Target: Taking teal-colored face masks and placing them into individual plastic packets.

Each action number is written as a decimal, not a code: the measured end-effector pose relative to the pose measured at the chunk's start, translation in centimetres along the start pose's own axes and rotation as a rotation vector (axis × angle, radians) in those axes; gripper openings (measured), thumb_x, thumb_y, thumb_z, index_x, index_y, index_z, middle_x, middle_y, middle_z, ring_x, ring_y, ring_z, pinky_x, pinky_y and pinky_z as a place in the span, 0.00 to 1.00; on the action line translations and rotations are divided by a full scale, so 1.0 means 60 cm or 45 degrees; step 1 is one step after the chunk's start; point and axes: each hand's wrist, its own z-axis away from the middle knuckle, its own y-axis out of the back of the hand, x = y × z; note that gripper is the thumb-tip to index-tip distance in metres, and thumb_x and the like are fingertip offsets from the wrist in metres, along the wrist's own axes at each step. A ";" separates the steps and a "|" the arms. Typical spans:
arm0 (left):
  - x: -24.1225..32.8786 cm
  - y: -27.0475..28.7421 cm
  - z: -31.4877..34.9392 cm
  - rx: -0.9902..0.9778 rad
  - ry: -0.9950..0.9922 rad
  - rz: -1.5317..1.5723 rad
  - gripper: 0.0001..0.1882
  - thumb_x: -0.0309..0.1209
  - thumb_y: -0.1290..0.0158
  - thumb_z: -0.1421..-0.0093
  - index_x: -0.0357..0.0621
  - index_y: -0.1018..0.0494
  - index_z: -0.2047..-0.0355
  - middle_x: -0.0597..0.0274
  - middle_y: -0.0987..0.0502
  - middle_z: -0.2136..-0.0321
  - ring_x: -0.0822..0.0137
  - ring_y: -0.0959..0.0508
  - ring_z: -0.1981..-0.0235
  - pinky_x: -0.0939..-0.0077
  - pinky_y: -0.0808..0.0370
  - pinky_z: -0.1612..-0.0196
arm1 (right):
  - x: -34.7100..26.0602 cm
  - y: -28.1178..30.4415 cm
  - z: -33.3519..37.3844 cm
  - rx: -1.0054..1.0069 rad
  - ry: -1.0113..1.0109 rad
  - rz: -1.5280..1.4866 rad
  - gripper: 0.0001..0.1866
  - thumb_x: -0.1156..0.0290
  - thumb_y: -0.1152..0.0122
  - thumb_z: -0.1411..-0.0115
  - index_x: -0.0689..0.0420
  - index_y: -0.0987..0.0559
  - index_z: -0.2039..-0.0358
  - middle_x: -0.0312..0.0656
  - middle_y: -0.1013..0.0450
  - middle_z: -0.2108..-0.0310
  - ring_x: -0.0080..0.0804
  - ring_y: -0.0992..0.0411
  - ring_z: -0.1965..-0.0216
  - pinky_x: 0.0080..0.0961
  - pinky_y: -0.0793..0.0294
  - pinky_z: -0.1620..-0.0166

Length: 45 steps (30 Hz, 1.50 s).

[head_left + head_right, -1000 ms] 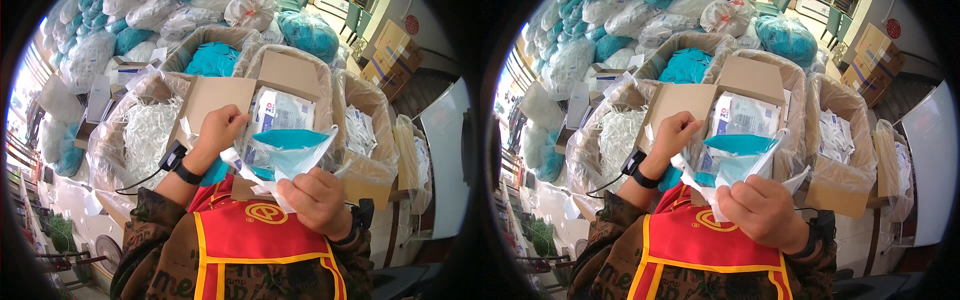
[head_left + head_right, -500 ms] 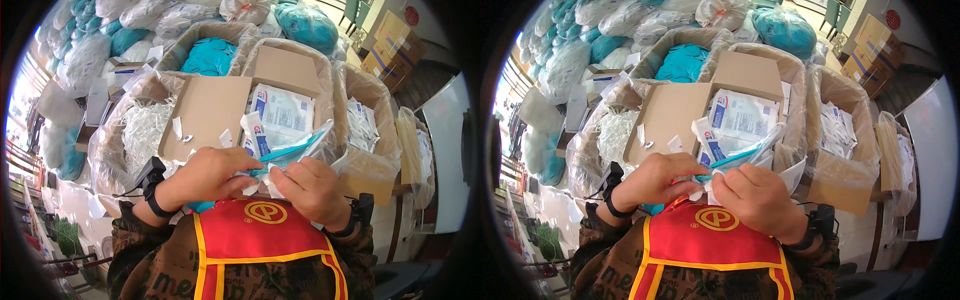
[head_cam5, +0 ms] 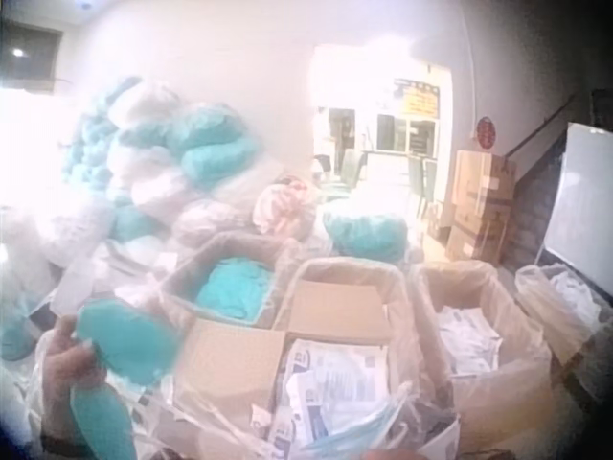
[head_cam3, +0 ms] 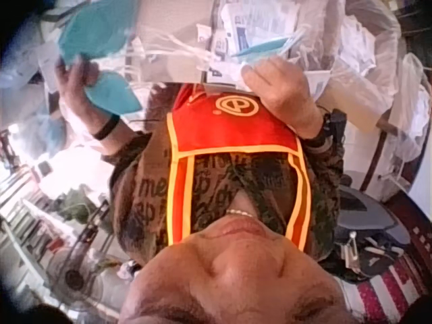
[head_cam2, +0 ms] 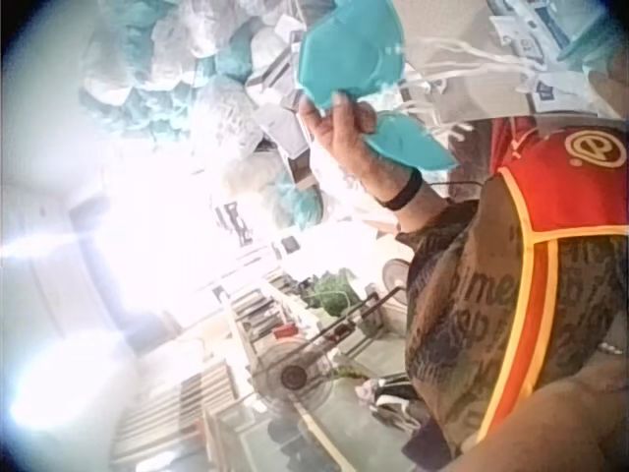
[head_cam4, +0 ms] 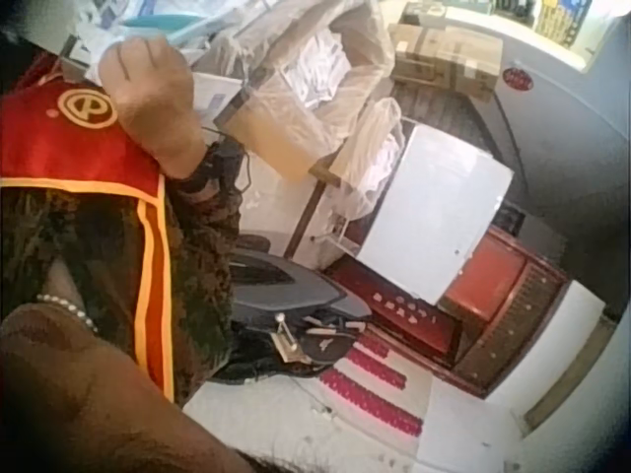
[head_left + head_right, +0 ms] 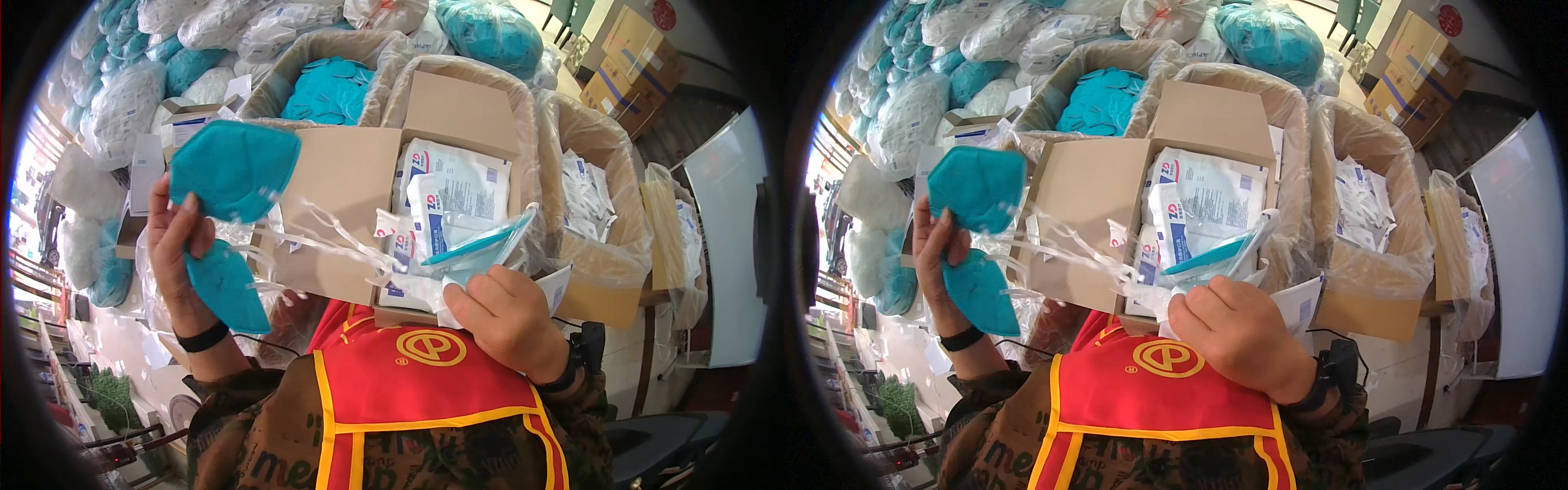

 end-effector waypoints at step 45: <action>-0.045 -0.162 -0.041 -0.540 0.102 -0.623 0.07 0.28 0.46 0.39 0.37 0.27 0.73 0.76 0.32 0.81 0.83 0.37 0.79 0.84 0.41 0.77 | 0.537 0.184 0.285 0.861 -1.344 -0.225 0.13 0.69 0.38 0.44 0.64 0.24 0.62 0.46 0.23 0.68 0.31 0.26 0.67 0.27 0.29 0.62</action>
